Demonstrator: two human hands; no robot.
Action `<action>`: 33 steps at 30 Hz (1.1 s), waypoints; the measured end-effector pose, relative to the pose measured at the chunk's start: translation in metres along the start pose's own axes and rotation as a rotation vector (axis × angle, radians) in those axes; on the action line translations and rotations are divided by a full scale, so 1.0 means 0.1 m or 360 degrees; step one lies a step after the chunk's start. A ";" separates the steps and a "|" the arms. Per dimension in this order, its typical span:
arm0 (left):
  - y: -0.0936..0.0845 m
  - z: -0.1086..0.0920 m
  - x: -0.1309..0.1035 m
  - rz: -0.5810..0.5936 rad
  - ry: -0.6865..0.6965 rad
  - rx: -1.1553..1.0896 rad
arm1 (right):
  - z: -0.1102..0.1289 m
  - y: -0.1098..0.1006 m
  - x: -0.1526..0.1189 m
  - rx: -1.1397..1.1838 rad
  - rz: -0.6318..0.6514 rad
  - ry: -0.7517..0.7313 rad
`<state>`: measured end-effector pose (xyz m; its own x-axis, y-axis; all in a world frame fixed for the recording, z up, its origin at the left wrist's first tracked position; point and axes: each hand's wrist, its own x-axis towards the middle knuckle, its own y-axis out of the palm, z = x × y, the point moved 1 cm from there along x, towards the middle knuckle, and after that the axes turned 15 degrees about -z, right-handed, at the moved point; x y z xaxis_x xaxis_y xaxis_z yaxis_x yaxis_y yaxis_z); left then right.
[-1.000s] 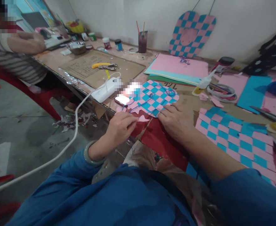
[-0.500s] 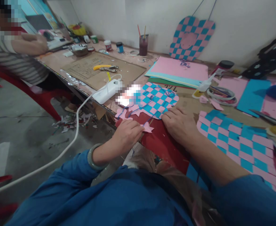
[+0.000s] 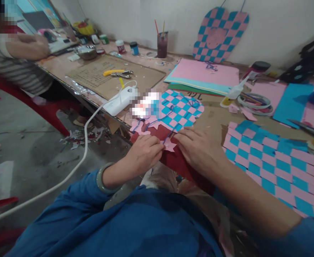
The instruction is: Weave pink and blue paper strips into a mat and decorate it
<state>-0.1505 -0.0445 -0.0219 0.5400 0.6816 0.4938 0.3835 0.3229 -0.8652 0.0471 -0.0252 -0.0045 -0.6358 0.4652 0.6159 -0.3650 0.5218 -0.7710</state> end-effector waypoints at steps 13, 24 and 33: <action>0.03 0.04 -0.07 -0.0147 -0.0021 -0.0072 | 0.28 -0.03 -0.04 0.0188 0.0039 0.0079; 0.05 0.10 -0.05 -0.0563 -0.0156 -0.0520 | 0.19 0.00 -0.05 0.0182 0.0012 -0.0014; 0.08 0.08 -0.10 -0.0369 -0.0138 -0.0208 | 0.14 0.08 -0.03 0.0118 -0.0007 -0.0004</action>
<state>-0.1586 -0.0434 -0.0338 0.3624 0.6551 0.6629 0.5857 0.3931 -0.7088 0.0363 -0.0323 -0.0149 -0.6359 0.4610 0.6190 -0.4173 0.4694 -0.7782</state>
